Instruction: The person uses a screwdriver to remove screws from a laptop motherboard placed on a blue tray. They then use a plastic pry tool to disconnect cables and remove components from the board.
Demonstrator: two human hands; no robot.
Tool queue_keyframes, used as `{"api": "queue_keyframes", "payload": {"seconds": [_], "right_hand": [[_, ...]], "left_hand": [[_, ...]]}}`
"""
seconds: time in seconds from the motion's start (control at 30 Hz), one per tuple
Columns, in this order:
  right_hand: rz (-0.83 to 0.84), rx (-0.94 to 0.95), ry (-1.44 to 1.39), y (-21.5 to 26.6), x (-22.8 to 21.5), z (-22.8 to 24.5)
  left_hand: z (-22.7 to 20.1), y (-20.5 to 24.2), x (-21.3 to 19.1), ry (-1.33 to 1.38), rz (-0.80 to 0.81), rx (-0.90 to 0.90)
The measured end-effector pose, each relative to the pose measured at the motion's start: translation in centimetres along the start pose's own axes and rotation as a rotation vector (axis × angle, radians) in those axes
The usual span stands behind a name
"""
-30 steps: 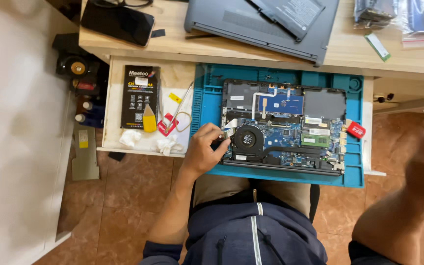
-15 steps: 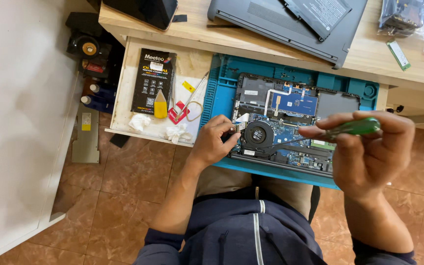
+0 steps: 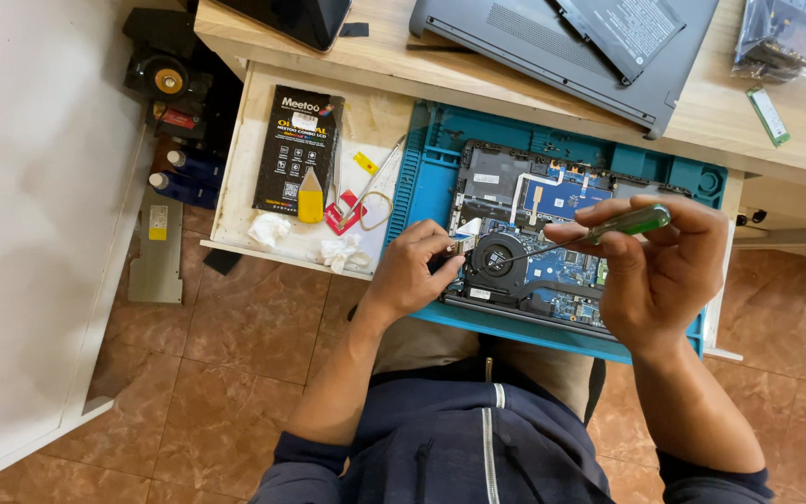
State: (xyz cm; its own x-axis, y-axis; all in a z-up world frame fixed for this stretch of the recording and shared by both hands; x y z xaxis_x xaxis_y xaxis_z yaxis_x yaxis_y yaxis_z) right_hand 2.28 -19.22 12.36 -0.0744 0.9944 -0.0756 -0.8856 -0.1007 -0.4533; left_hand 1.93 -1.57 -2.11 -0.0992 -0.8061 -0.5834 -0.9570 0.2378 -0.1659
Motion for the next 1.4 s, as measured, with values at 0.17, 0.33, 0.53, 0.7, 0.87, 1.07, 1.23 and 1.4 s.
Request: {"api": "queue_keyframes", "payload": {"seconds": [0.17,0.33,0.53,0.7,0.87,1.07,1.23,1.4], "right_hand": [[-0.016,-0.054,0.042,0.2,0.1,-0.2],[0.324,0.035,0.048,-0.5,-0.1,1.2],[0.389,-0.411,0.105,-0.2,-0.1,0.9],[0.352,-0.371,0.119,-0.3,-0.2,1.7],[0.517,-0.303,0.036,-0.8,-0.4,1.7],[0.328,-0.325,-0.055,-0.4,-0.1,1.3],[0.336,-0.241,-0.157,0.6,-0.8,0.4],[0.247,-0.206,-0.189,1.0,-0.8,1.0]], "left_hand": [[-0.1,0.0,-0.1,-0.011,-0.005,0.014],[0.0,0.0,-0.1,-0.003,-0.006,-0.003],[0.2,0.0,0.2,-0.011,-0.006,0.016],[0.3,0.1,0.2,-0.02,-0.01,0.025],[0.3,0.1,0.2,-0.024,-0.009,0.012],[0.2,0.0,0.1,-0.004,-0.013,0.019],[0.1,0.0,0.0,-0.005,-0.011,0.029],[0.2,0.1,0.1,-0.003,-0.014,0.045]]}}
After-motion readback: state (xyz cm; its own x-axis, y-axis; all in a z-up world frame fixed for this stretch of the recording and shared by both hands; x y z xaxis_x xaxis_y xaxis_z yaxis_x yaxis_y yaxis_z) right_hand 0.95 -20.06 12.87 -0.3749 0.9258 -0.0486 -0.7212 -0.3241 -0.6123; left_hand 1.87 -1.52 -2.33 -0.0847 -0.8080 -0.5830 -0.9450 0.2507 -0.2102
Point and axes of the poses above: each hand's wrist, its own y-axis away from the middle knuckle, its own x-axis out of the palm, z = x × y, the point moved 3 cm from there along -y, towards the middle knuckle, and after that the axes turned 9 degrees about -y, right-handed, at the moved point
